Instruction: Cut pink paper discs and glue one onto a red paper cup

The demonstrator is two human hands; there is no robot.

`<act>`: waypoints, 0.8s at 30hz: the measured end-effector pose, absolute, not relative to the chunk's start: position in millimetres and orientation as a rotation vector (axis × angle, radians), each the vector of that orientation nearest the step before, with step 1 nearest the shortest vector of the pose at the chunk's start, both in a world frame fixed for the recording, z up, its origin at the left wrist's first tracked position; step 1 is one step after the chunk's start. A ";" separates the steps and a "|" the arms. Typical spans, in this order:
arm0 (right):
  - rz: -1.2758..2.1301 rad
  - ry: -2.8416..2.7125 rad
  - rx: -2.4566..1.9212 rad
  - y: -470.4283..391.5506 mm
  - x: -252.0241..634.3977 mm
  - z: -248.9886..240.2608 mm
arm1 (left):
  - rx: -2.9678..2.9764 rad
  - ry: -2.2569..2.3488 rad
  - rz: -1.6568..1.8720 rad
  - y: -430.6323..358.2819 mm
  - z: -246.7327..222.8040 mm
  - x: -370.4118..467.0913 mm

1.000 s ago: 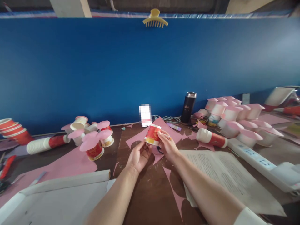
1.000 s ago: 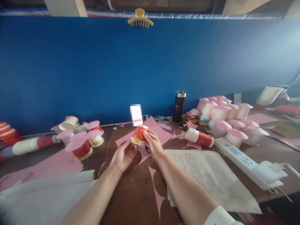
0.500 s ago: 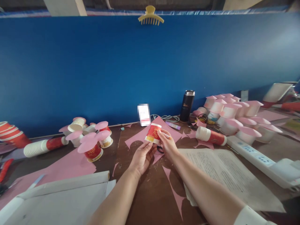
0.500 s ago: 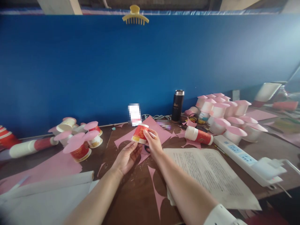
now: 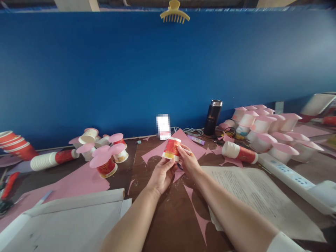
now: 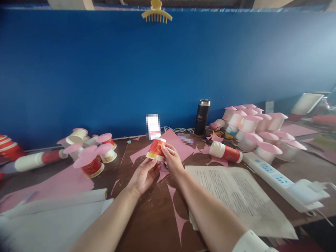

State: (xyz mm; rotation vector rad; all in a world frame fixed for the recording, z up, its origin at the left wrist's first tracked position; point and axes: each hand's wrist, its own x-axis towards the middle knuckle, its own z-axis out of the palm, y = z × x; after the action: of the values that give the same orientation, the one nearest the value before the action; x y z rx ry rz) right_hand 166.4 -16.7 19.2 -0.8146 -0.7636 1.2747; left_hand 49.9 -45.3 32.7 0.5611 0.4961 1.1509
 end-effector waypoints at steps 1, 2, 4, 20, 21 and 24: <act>1.295 -0.761 -0.780 -17.1 165.6 20.1 | 0.569 0.490 1.154 -45.8 32.9 50.1; 1.308 -0.761 -0.756 -17.5 164.9 20.8 | 0.577 0.483 1.158 -46.1 33.0 50.1; 1.319 -0.769 -0.730 -18.2 163.7 21.1 | 0.591 0.469 1.168 -46.7 33.0 50.2; 0.308 -1.337 -0.990 -35.2 175.4 30.1 | 0.755 0.671 1.327 -34.4 22.0 40.8; 0.253 -1.408 -0.971 -39.2 173.7 32.4 | 0.778 0.693 1.331 -33.1 20.8 40.1; 0.146 -1.568 -0.934 -47.3 169.0 37.0 | 0.867 0.736 1.323 -30.5 17.6 38.9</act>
State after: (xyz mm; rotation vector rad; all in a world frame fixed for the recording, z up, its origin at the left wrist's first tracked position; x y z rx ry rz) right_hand 169.0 -47.3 37.0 -0.9335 -1.5683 0.1463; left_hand 38.9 -30.5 17.6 0.8669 0.7361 1.3231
